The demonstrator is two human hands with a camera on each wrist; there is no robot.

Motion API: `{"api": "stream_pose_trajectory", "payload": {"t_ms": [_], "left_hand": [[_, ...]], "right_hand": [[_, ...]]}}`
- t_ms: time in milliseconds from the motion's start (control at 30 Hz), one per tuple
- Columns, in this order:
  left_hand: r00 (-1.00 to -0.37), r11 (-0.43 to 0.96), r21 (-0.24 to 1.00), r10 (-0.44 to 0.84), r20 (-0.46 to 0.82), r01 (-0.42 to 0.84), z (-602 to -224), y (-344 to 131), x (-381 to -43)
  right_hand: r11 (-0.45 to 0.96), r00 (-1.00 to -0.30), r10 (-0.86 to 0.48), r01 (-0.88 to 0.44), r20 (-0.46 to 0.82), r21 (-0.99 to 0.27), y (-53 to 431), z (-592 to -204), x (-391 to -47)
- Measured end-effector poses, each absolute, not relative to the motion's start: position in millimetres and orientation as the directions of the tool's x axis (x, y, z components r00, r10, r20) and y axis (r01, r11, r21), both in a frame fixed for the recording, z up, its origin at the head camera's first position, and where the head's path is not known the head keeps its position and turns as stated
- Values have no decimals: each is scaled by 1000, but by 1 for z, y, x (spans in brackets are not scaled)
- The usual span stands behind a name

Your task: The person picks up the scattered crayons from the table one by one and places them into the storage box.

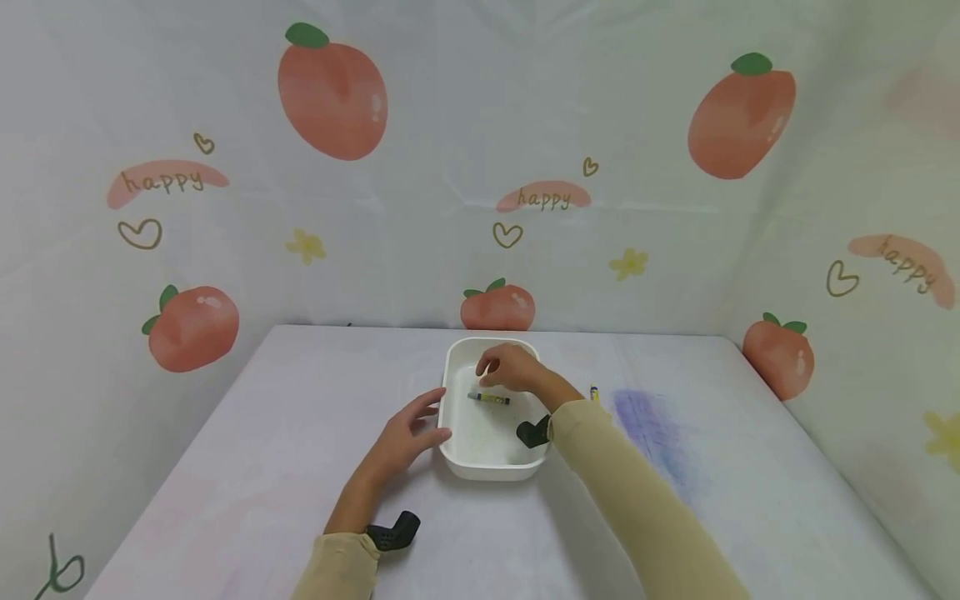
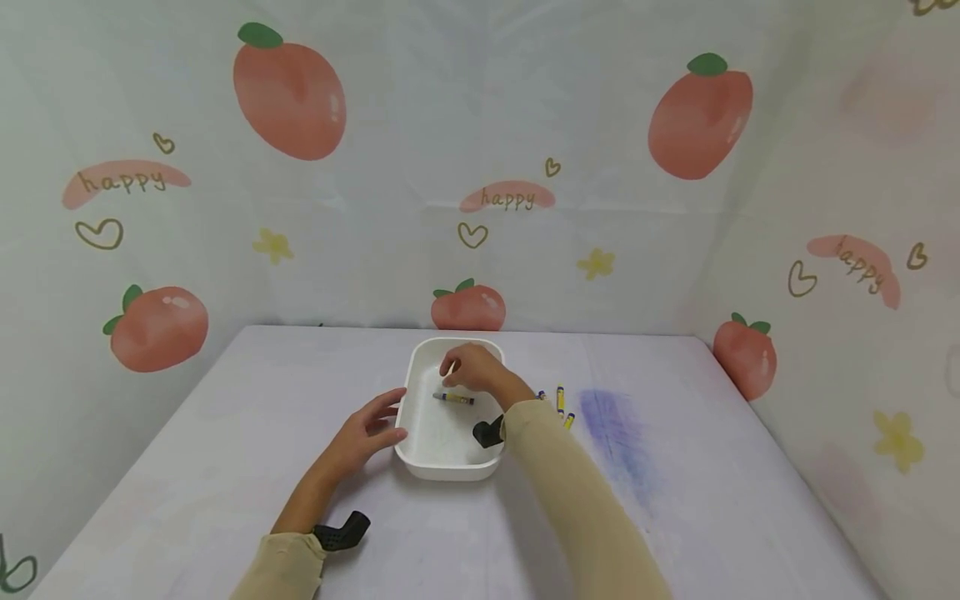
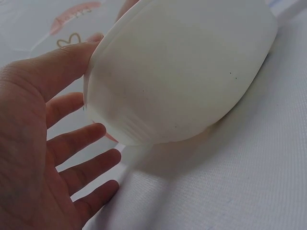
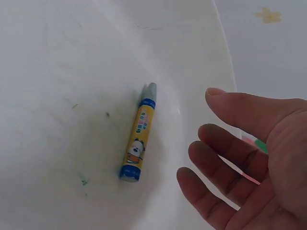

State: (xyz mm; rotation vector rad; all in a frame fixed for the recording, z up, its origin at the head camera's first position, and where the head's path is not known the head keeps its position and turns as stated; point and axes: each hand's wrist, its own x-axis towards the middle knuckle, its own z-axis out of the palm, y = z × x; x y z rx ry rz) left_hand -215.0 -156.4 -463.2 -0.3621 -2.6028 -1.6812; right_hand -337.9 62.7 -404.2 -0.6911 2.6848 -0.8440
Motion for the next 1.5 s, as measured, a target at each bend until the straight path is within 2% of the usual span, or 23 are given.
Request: {"api": "stream_pose_trajectory", "payload": {"t_ms": [533,867,1267,1500], "left_hand": [[-974,395,896,173,145,204,-465,-157,-214],[-971,398,891,179,158,218,-466,-156,-215],[-973,398,894,182,145,207,-463,-156,-214],[-976,387,903,184,121,185,-438,-149,-200]], "right_hand": [[595,-857,-514,-371,17,-713,89,-382,-331],[584,-891,-450,-343,59,-736,123,-379,-326],[595,-939,-341,-256,49,-762,155,-388,-319],[583,-958,-286,-196,27,-789,169,-400,-316]]}}
